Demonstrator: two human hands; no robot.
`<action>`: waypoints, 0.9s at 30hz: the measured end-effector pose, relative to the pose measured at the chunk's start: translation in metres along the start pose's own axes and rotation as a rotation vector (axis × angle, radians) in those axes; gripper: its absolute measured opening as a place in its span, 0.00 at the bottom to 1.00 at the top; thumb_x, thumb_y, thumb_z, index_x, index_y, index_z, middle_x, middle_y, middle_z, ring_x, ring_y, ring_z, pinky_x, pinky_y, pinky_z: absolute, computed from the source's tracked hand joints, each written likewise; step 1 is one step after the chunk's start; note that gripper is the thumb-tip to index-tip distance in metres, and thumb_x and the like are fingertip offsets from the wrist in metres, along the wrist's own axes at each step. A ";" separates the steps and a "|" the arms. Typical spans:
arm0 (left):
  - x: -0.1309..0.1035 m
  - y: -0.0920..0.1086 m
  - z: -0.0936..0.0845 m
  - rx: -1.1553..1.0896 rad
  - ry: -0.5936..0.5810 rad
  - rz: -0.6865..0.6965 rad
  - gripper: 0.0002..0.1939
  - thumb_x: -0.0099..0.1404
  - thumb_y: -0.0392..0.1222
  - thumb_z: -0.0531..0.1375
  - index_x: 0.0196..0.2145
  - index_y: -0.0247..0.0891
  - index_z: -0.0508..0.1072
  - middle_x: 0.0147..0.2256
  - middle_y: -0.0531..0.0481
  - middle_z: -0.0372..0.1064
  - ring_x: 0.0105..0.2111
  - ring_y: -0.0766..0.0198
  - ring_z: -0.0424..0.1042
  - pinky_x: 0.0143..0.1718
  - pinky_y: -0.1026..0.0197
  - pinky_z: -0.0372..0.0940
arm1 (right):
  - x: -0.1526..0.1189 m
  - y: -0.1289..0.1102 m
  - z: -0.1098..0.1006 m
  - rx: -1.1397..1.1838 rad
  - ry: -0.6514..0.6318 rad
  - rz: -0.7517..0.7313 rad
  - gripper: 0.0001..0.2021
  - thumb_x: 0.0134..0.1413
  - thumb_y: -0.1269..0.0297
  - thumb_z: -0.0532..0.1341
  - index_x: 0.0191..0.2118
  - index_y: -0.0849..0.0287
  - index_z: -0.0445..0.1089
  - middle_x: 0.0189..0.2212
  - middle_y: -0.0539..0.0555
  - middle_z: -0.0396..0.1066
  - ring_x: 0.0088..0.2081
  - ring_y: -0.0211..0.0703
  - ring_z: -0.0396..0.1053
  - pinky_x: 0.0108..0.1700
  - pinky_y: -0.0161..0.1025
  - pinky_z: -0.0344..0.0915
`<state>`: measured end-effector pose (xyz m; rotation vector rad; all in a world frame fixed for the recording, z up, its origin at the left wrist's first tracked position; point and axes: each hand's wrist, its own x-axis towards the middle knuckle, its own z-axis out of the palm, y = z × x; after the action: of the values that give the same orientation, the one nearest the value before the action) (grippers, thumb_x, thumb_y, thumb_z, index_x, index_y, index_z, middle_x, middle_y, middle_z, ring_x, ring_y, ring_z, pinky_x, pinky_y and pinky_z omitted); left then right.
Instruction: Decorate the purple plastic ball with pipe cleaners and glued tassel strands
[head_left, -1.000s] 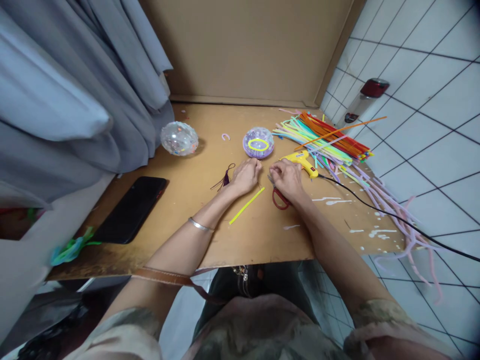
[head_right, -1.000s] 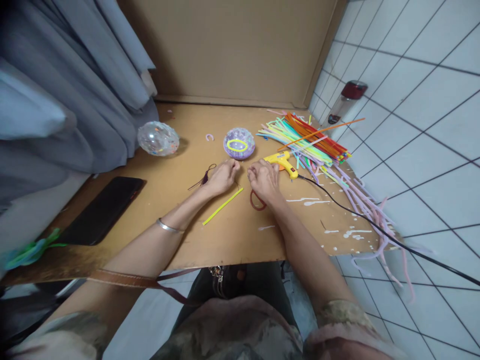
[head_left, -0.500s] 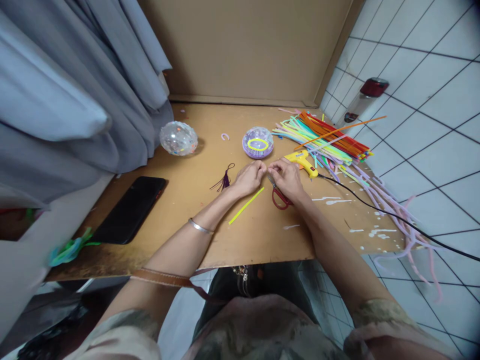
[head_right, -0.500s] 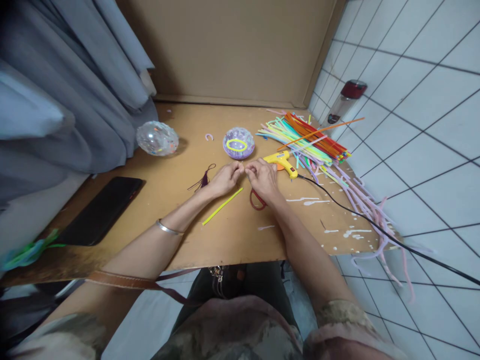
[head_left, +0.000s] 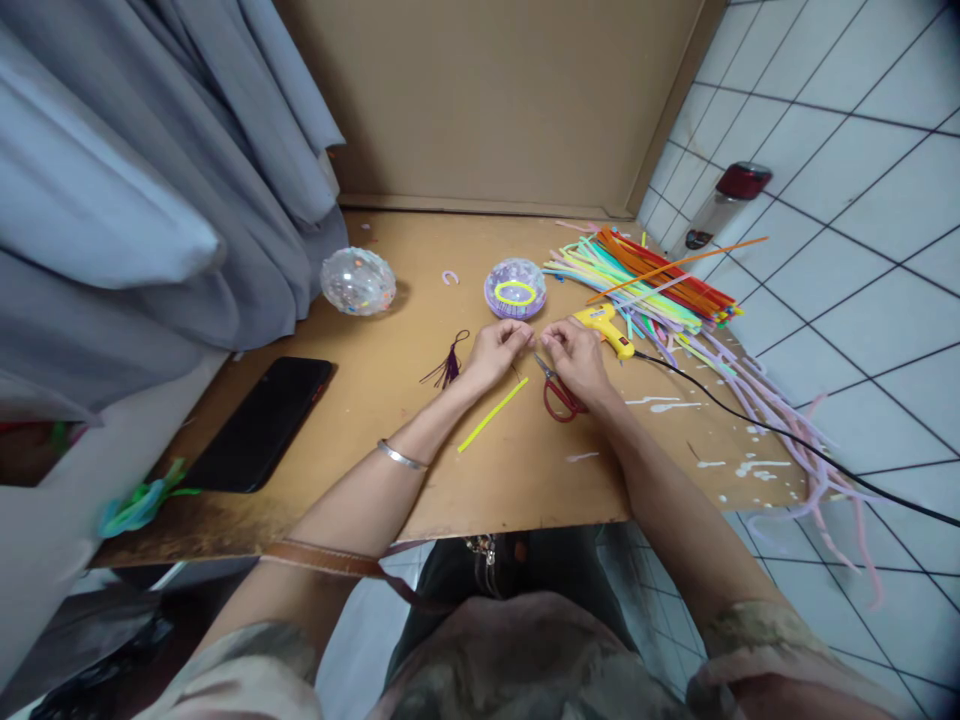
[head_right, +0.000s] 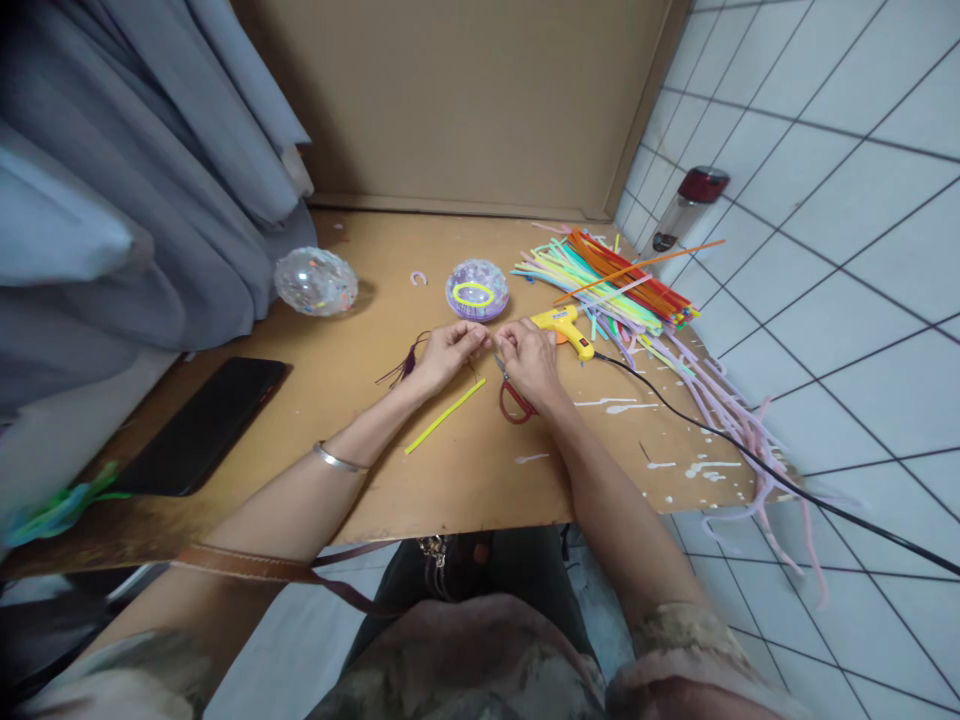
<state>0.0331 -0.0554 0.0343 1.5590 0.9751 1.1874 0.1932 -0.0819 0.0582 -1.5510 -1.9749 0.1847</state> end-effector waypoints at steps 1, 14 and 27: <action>-0.001 0.001 0.001 -0.018 -0.010 -0.008 0.12 0.66 0.46 0.58 0.29 0.36 0.72 0.27 0.51 0.70 0.28 0.67 0.65 0.36 0.63 0.63 | 0.000 0.000 0.000 -0.014 -0.002 0.001 0.11 0.63 0.66 0.53 0.36 0.58 0.73 0.37 0.57 0.75 0.41 0.49 0.71 0.48 0.46 0.58; -0.001 -0.003 0.002 -0.072 -0.065 -0.047 0.08 0.61 0.42 0.63 0.27 0.35 0.73 0.27 0.51 0.73 0.29 0.68 0.69 0.38 0.63 0.65 | -0.001 -0.002 0.001 0.006 0.034 0.010 0.09 0.61 0.66 0.55 0.34 0.57 0.71 0.37 0.57 0.75 0.42 0.50 0.70 0.47 0.46 0.56; 0.000 -0.008 0.004 -0.044 -0.058 -0.013 0.11 0.67 0.40 0.57 0.26 0.38 0.66 0.23 0.55 0.61 0.25 0.68 0.60 0.32 0.64 0.58 | 0.003 -0.005 -0.004 0.061 0.106 0.062 0.12 0.65 0.64 0.52 0.29 0.55 0.65 0.33 0.55 0.72 0.39 0.47 0.68 0.47 0.46 0.58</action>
<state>0.0370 -0.0543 0.0265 1.5418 0.9144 1.1409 0.1905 -0.0817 0.0652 -1.5521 -1.8238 0.1826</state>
